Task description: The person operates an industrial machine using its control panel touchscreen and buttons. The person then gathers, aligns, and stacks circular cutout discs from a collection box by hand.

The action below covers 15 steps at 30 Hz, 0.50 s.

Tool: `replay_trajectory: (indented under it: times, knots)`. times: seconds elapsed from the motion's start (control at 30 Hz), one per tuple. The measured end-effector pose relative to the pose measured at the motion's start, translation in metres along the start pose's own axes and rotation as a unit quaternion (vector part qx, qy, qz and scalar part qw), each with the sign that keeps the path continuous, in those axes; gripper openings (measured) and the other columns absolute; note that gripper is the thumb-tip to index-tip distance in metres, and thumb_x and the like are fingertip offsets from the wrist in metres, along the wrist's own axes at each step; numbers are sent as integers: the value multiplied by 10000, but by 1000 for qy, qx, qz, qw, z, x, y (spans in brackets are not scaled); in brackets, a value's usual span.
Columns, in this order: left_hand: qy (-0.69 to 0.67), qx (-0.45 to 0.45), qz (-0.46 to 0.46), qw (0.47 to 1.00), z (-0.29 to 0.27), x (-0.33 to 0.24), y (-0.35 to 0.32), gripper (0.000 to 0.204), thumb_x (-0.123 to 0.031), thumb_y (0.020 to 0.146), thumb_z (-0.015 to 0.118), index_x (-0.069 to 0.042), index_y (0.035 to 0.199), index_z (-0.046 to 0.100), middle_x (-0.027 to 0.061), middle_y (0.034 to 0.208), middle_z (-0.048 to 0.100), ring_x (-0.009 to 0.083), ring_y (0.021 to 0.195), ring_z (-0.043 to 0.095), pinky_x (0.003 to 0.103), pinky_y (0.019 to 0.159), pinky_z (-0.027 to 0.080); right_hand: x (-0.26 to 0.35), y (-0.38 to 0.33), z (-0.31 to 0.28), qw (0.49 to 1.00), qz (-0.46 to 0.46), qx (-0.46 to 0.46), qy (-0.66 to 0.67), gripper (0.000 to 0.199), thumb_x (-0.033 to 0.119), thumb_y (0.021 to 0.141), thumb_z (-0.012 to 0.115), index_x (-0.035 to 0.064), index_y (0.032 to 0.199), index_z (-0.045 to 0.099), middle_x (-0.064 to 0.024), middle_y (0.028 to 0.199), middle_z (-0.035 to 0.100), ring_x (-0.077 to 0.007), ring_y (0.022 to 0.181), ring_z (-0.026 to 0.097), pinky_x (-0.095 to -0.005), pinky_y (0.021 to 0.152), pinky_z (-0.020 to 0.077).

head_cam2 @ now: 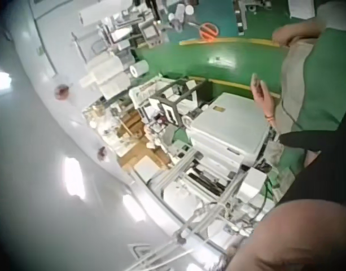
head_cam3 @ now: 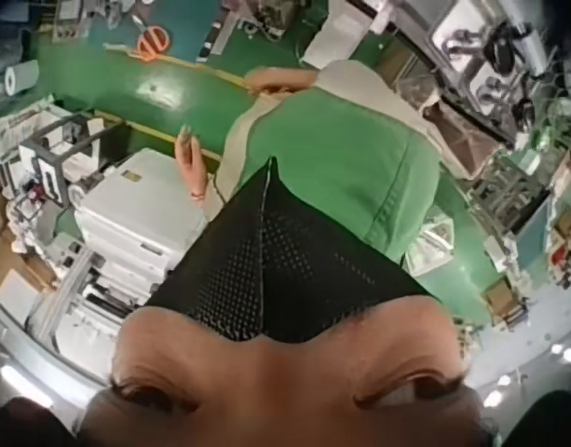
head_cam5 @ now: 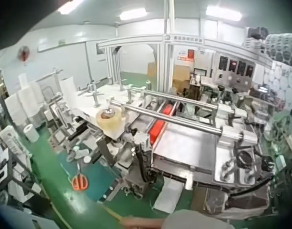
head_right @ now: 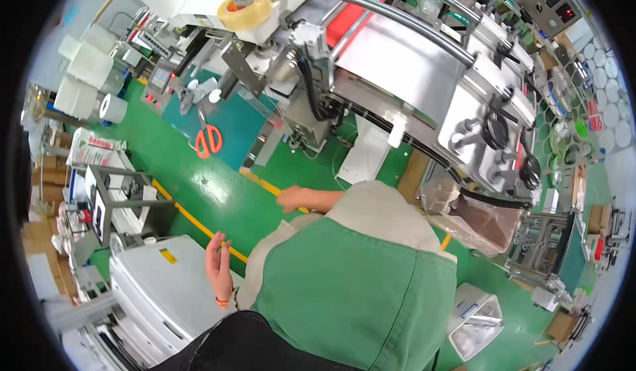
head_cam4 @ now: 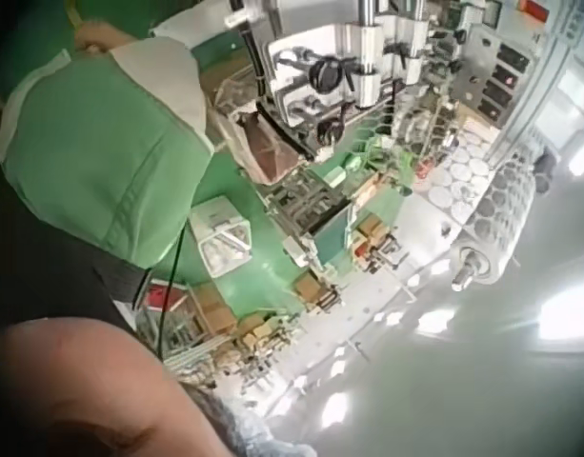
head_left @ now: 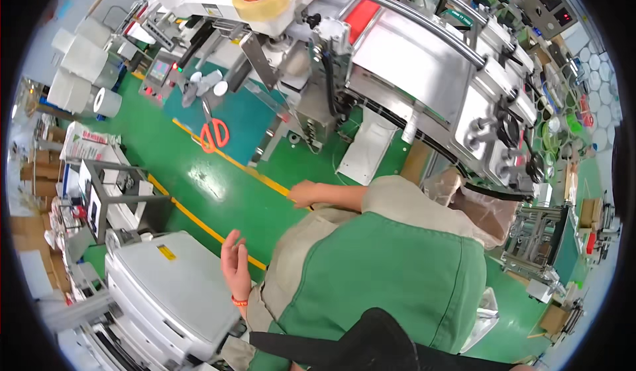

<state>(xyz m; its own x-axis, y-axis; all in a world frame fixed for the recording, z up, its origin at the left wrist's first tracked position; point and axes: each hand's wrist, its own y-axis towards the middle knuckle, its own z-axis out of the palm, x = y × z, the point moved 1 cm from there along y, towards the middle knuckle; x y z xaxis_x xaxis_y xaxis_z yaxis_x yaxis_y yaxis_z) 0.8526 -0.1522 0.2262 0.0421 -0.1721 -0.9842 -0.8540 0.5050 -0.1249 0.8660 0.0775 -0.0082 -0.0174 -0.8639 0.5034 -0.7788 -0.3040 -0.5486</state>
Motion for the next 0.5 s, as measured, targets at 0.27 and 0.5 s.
replay_trajectory:
  times: [0.27,0.5]
  knots:
    - [-18,28,-65,997,-64,7,108,341,-20,863,496,-10,1202,463,67,1190,509,158,1042,521,276,886,401,50,73,-132,969,-121,-182,112,415,308,776,591,125,1146,549,-130,1040,592,-304,972,549,-423,811,446]
    - [-55,28,-31,998,-157,15,205,334,-29,875,483,-6,1207,460,55,1176,515,143,1018,528,253,852,409,59,127,-172,930,-96,-303,184,217,209,774,581,82,941,637,-93,916,630,-291,840,577,-400,748,450]
